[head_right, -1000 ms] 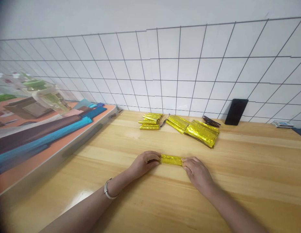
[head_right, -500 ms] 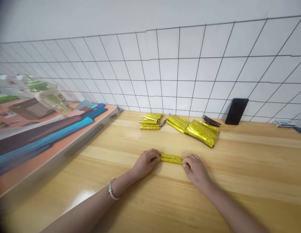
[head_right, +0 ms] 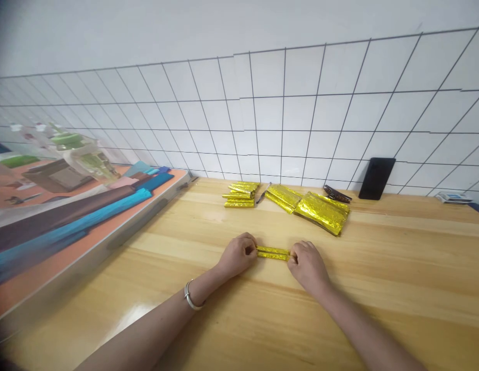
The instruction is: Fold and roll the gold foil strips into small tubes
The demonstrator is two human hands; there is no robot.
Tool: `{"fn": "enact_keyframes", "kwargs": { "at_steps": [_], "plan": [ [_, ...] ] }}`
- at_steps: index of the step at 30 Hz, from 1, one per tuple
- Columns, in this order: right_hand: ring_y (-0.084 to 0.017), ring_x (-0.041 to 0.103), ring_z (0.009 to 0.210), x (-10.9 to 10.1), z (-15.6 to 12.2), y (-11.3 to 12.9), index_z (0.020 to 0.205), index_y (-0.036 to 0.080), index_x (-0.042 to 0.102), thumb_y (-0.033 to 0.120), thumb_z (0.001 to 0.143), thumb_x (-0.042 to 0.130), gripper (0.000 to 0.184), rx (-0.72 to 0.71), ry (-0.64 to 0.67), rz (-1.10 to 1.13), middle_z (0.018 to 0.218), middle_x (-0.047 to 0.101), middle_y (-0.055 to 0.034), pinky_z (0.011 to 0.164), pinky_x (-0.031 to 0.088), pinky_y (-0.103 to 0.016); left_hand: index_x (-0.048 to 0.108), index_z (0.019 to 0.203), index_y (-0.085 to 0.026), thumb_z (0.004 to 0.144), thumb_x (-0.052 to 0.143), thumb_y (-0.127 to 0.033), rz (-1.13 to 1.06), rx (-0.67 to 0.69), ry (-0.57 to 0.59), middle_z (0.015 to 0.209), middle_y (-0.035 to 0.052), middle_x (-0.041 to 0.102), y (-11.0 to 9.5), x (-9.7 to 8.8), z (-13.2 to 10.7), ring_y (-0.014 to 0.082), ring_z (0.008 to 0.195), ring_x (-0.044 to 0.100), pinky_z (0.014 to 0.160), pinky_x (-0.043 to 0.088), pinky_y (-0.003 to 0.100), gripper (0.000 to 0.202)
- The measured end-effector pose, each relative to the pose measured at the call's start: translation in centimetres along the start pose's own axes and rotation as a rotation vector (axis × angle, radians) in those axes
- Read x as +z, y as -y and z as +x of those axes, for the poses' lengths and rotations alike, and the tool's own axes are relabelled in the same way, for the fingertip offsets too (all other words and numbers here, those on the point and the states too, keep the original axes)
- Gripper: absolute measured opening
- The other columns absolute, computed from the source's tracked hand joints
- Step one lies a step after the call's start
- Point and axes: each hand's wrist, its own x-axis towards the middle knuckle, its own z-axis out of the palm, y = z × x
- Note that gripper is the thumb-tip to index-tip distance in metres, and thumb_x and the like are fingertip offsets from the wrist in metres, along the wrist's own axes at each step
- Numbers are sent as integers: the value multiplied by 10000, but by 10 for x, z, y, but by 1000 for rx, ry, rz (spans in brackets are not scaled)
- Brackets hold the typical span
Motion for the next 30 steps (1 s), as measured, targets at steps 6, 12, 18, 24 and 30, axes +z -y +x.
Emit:
{"fn": "enact_keyframes", "kwargs": {
  "at_steps": [6, 12, 18, 24, 30],
  "plan": [
    [-185, 467, 696, 0, -1, 3, 621, 211, 454, 93, 670, 493, 134, 8, -15, -24, 667, 505, -19, 621, 359, -283, 523, 581, -163, 679, 535, -112, 10, -14, 56, 757, 12, 573, 5, -3, 7, 109, 660, 543, 606, 438, 208, 112],
    [-194, 460, 711, 1, -4, -1, 620, 213, 470, 117, 685, 510, 122, 21, -43, -39, 675, 498, -23, 644, 363, -300, 528, 599, -171, 682, 541, -136, 16, -1, 125, 737, 1, 566, 9, -8, 12, 107, 642, 529, 567, 407, 194, 91],
    [-194, 460, 721, 1, -5, -2, 623, 213, 484, 130, 695, 516, 114, 45, -43, -25, 698, 507, -25, 657, 366, -305, 530, 631, -168, 718, 531, -161, 23, 7, 154, 758, 12, 560, 10, -12, 13, 117, 682, 532, 609, 416, 205, 88],
    [-194, 464, 732, 0, -5, -1, 623, 212, 494, 127, 697, 508, 113, 71, -26, -25, 705, 515, -26, 672, 361, -305, 513, 621, -165, 721, 528, -163, 34, 13, 175, 755, 15, 543, 11, -10, 14, 113, 650, 514, 585, 401, 207, 101],
    [-193, 465, 726, 1, -5, -2, 614, 213, 497, 127, 685, 514, 113, 83, -14, -21, 698, 523, -23, 669, 350, -300, 480, 627, -168, 727, 518, -150, 55, 19, 155, 743, 15, 522, 10, -6, 12, 122, 675, 499, 612, 396, 219, 109]
  ]
}}
